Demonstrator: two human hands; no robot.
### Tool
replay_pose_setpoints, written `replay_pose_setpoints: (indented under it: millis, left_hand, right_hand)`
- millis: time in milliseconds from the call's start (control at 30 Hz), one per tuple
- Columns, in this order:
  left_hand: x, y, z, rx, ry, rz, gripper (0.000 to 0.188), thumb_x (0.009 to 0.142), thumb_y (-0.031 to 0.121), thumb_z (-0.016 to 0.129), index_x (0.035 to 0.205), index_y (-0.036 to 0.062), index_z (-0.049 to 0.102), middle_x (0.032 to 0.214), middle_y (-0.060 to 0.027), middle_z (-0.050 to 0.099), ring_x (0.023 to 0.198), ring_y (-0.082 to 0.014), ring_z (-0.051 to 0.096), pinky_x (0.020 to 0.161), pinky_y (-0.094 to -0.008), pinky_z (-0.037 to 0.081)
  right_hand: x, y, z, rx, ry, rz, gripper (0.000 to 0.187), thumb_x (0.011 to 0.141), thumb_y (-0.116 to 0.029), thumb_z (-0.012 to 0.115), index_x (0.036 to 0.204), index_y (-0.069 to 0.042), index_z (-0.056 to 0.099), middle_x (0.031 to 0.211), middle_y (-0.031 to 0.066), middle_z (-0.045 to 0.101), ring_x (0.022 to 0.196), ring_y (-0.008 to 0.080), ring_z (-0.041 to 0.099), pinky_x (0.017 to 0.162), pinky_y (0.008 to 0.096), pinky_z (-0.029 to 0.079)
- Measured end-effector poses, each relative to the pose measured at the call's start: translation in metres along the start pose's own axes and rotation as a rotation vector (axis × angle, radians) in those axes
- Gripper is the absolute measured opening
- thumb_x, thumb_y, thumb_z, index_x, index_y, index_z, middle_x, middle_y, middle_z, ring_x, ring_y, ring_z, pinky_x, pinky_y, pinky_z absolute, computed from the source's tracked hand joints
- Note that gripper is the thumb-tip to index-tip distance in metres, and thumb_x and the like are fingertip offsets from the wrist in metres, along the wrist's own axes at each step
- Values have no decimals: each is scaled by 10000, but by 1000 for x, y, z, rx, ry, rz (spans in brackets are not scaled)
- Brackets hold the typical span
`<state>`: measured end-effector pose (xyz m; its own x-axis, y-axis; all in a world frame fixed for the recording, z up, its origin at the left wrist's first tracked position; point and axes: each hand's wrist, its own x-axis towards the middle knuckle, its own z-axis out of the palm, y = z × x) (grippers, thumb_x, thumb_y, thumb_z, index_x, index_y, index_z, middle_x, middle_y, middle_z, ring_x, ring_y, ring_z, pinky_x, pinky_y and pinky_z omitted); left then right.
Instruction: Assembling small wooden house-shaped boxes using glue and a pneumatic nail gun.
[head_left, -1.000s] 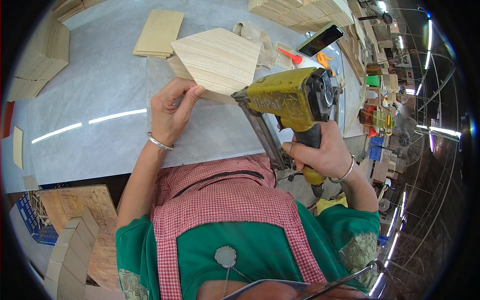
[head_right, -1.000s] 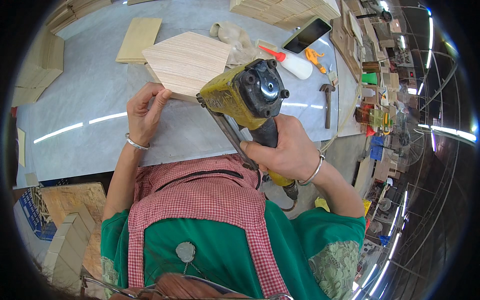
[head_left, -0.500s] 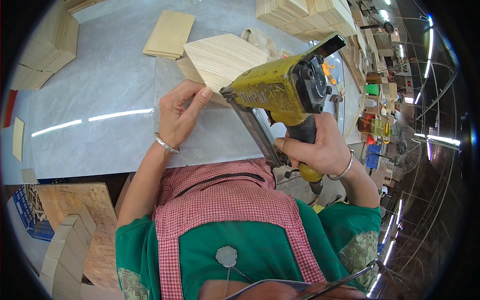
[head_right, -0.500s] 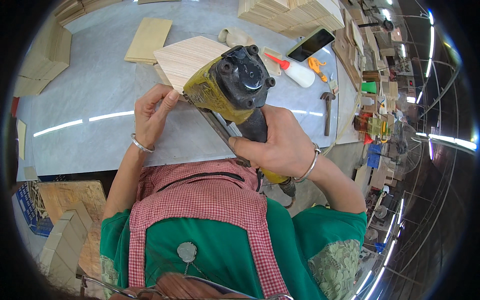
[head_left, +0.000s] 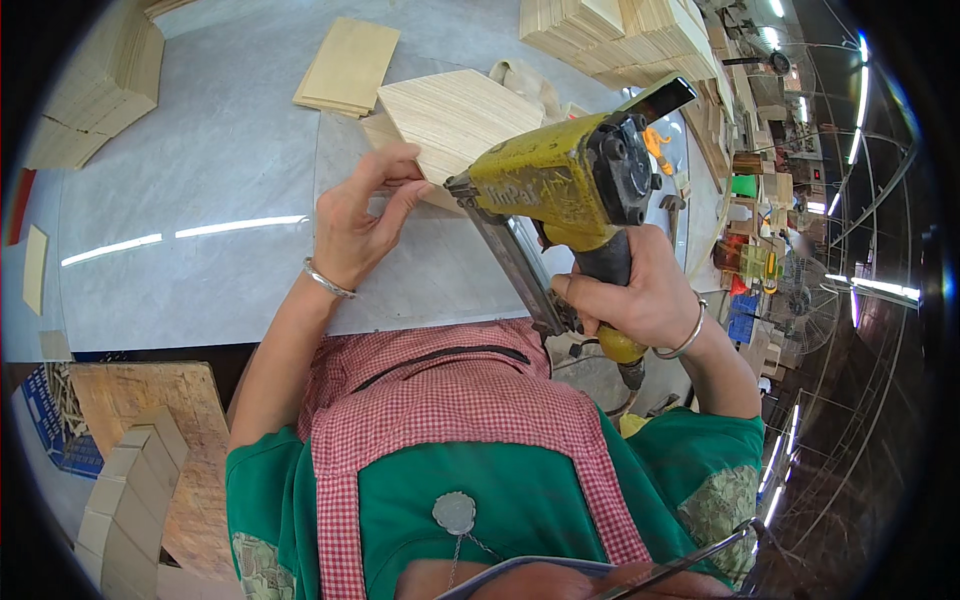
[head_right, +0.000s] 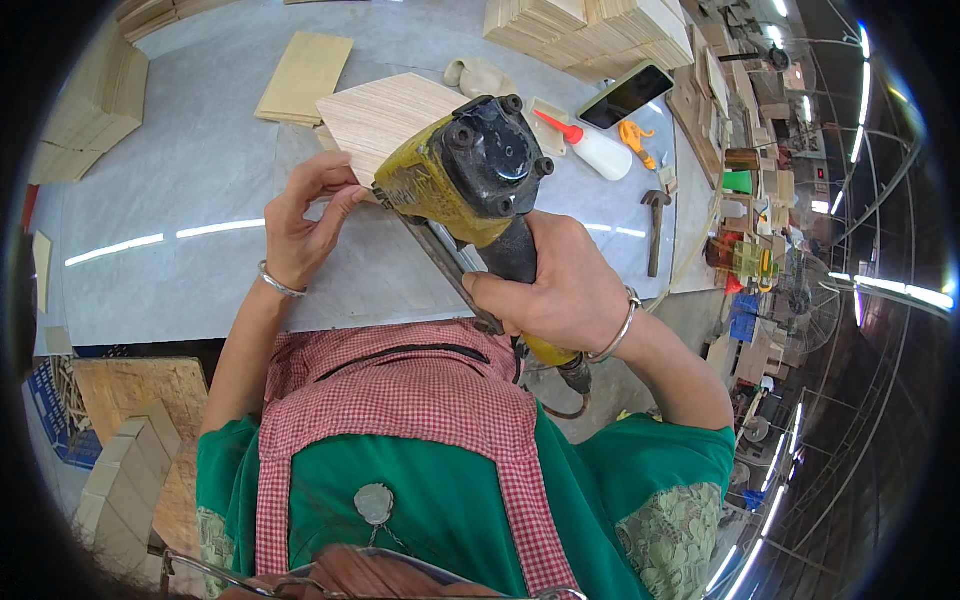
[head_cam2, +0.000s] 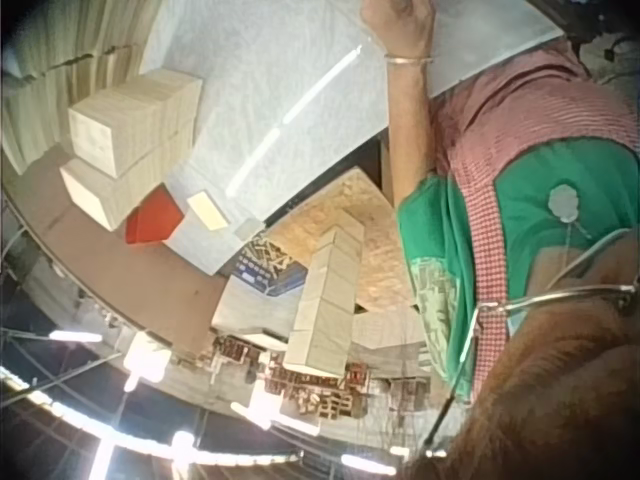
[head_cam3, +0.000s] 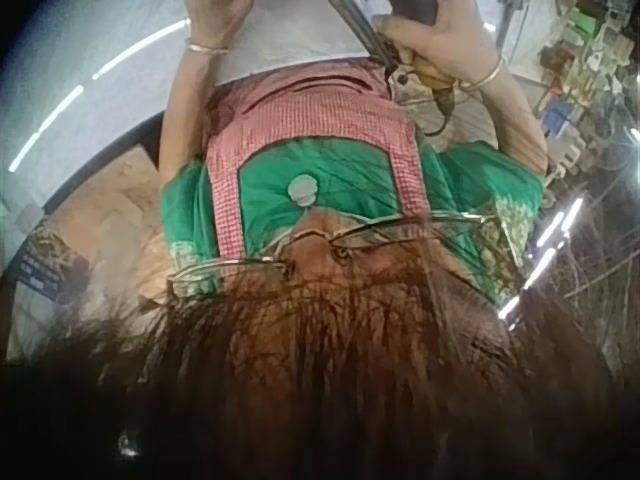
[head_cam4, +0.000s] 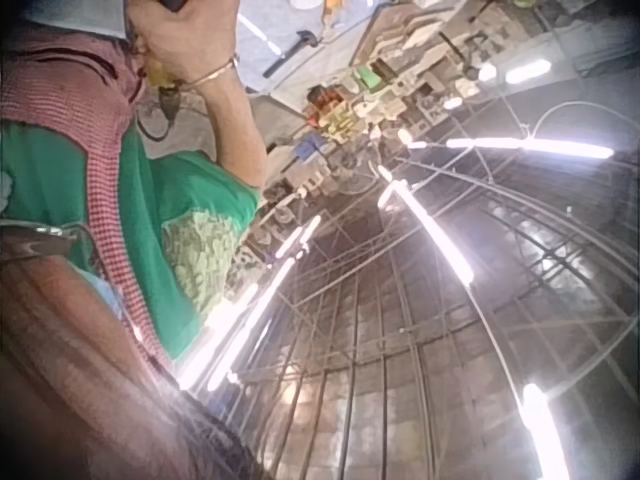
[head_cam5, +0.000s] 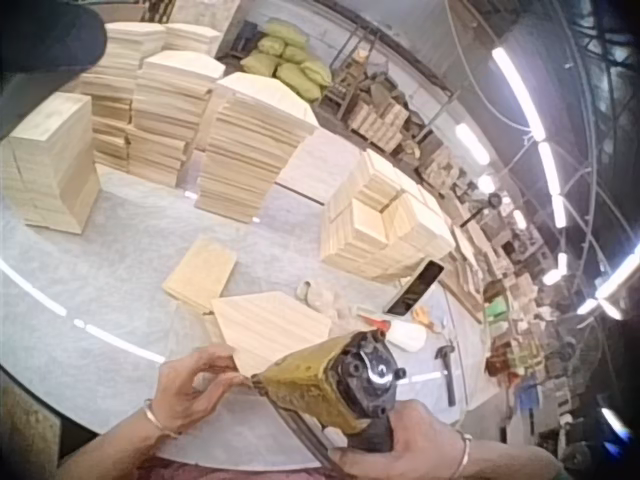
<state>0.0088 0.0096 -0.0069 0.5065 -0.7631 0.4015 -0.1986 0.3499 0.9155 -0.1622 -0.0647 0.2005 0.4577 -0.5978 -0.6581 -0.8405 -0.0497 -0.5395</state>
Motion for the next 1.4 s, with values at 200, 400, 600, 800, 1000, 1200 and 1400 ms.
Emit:
replay_pose_setpoints:
  millis: [200, 400, 600, 800, 1000, 1200, 1400]
  left_hand:
    - [6, -3, -11, 200, -114, 186, 299, 809, -70, 622, 1088, 35, 643, 852, -97, 685, 746, -160, 669, 646, -245, 518]
    - [8, -2, -13, 249, -142, 211, 338, 783, -112, 580, 1076, 42, 650, 842, -101, 680, 737, -186, 670, 625, -252, 513]
    - [9, -2, -14, 274, -139, 235, 391, 754, -143, 545, 1072, 56, 655, 863, -102, 679, 741, -195, 667, 616, -258, 512]
    - [8, -3, -14, 288, -132, 235, 409, 740, -148, 542, 1067, 65, 660, 874, -97, 678, 743, -196, 663, 613, -259, 510]
    - [8, -3, -14, 291, -129, 241, 419, 732, -148, 546, 1069, 73, 663, 869, -95, 676, 722, -194, 655, 602, -261, 505]
    - [7, -4, -15, 322, -117, 264, 420, 743, -133, 556, 1086, 84, 660, 891, -97, 665, 736, -197, 640, 615, -267, 502]
    - [15, 3, -16, 149, 3, 47, 291, 844, -14, 580, 1120, 60, 638, 936, -74, 635, 802, -156, 600, 692, -256, 483]
  right_hand:
    - [0, -6, 2, 23, 31, -10, 173, 765, -96, 665, 828, 39, 578, 540, 33, 571, 467, 84, 553, 446, 236, 426]
    - [1, -6, 1, 10, 34, -16, 159, 761, -95, 666, 804, 33, 580, 540, 32, 571, 466, 80, 547, 451, 243, 430]
    - [2, -7, -1, -139, 51, -61, 360, 700, -200, 673, 881, 99, 585, 586, 105, 583, 530, 144, 559, 524, 310, 457]
    - [3, -3, 0, -136, 60, -45, 361, 695, -219, 672, 871, 87, 596, 595, 127, 575, 540, 161, 533, 544, 330, 451]
    - [4, -3, -2, -174, 60, -33, 345, 687, -221, 667, 837, 81, 589, 592, 155, 560, 533, 192, 533, 552, 342, 452]
    - [6, -11, -5, -283, 69, -138, 330, 679, -221, 654, 793, 77, 570, 598, 177, 542, 576, 230, 593, 569, 367, 458]
    - [-8, 9, -17, -10, 74, 5, 203, 767, -152, 666, 805, 28, 581, 542, 41, 578, 454, 89, 545, 455, 253, 429]
